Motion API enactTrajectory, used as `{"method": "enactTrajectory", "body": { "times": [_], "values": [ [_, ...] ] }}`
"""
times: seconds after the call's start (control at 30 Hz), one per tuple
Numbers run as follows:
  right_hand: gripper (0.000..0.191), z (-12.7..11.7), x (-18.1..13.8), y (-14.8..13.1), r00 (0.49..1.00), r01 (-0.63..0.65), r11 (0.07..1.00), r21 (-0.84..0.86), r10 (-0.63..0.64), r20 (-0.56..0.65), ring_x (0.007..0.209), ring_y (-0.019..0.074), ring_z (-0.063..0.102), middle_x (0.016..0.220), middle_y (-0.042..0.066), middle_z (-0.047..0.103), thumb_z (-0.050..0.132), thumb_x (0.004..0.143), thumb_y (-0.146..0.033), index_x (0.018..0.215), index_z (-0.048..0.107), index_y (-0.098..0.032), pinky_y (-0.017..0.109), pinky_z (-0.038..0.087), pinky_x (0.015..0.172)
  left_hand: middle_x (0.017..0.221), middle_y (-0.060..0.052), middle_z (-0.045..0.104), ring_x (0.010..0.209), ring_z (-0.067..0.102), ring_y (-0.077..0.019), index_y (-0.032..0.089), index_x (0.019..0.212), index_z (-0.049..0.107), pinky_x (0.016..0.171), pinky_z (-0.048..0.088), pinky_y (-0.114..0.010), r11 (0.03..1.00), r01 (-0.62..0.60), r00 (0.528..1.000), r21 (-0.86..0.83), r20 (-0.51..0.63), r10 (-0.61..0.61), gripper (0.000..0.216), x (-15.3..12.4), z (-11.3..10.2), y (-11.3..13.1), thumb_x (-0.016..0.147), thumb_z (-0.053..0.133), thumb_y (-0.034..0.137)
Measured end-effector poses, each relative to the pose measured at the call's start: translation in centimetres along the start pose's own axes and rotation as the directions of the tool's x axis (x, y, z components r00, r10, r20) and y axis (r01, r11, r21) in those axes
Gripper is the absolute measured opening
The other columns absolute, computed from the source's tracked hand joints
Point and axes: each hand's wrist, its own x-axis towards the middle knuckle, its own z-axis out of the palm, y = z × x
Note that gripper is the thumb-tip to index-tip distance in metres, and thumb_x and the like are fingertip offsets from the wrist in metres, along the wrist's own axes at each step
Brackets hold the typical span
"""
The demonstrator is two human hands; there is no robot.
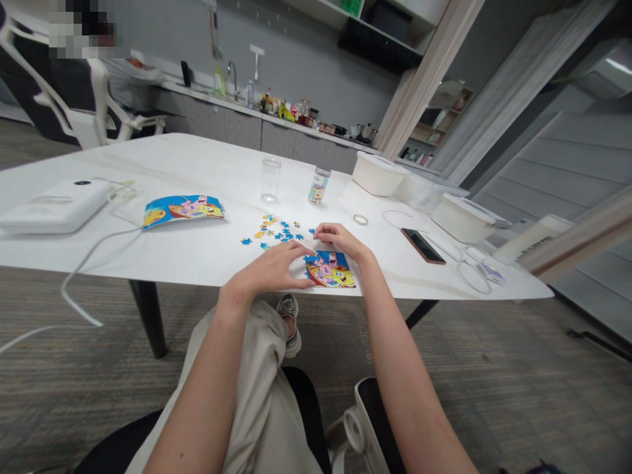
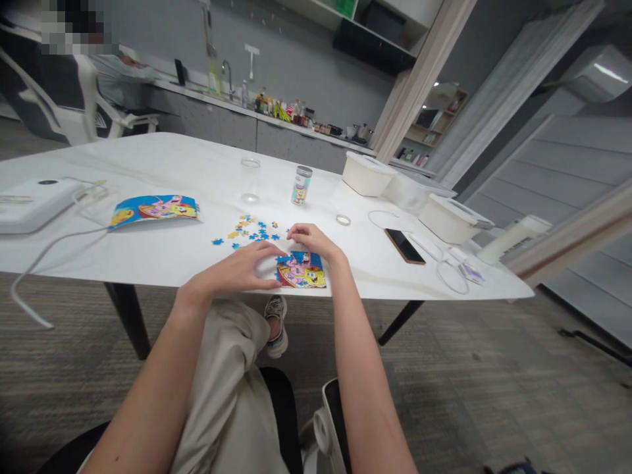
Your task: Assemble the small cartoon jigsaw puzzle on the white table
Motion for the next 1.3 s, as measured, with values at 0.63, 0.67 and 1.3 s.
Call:
{"method": "enactTrajectory", "body": {
  "times": [0.63, 0.67, 1.3],
  "values": [
    [0.016, 0.3, 0.7, 0.9, 0.982, -0.059, 0.975, -0.216, 0.018, -0.187, 0.061, 0.0130, 0.047, 0.066, 0.000, 0.059, 0.052, 0.074, -0.027, 0.077, 0.064, -0.016, 0.027, 0.037, 0.063, 0.128, -0.008, 0.058, 0.117, 0.054, -0.0274, 0.026, 0.118, 0.068, 0.104, 0.040, -0.043, 0.994, -0.012, 1.000, 0.108, 0.026, 0.010, 0.047, -0.1, -0.3, 0.9, 0.081, 0.066, 0.055],
    [0.017, 0.3, 0.7, 1.1, 0.978, -0.064, 0.964, -0.260, 0.008, -0.210, 0.062, 0.0138, 0.048, 0.066, 0.000, 0.060, 0.052, 0.075, -0.027, 0.077, 0.065, -0.016, 0.027, 0.038, 0.064, 0.128, -0.008, 0.058, 0.118, 0.054, -0.0270, 0.026, 0.119, 0.068, 0.105, 0.040, -0.043, 0.994, -0.012, 1.000, 0.107, 0.016, 0.010, 0.047, -0.2, -0.3, 1.0, 0.081, 0.066, 0.054],
    [0.027, -0.1, 0.5, 2.5, 0.956, -0.067, 0.885, -0.461, -0.075, -0.283, 0.064, 0.0195, 0.057, 0.069, 0.004, 0.067, 0.046, 0.078, -0.036, 0.080, 0.068, -0.021, 0.033, 0.045, 0.065, 0.133, -0.008, 0.056, 0.126, 0.049, -0.0240, 0.028, 0.122, 0.066, 0.109, 0.037, -0.039, 0.992, 0.016, 1.000, 0.125, 0.022, -0.019, 0.051, -0.4, 0.2, 1.4, 0.080, 0.067, 0.057]
  ]
}}
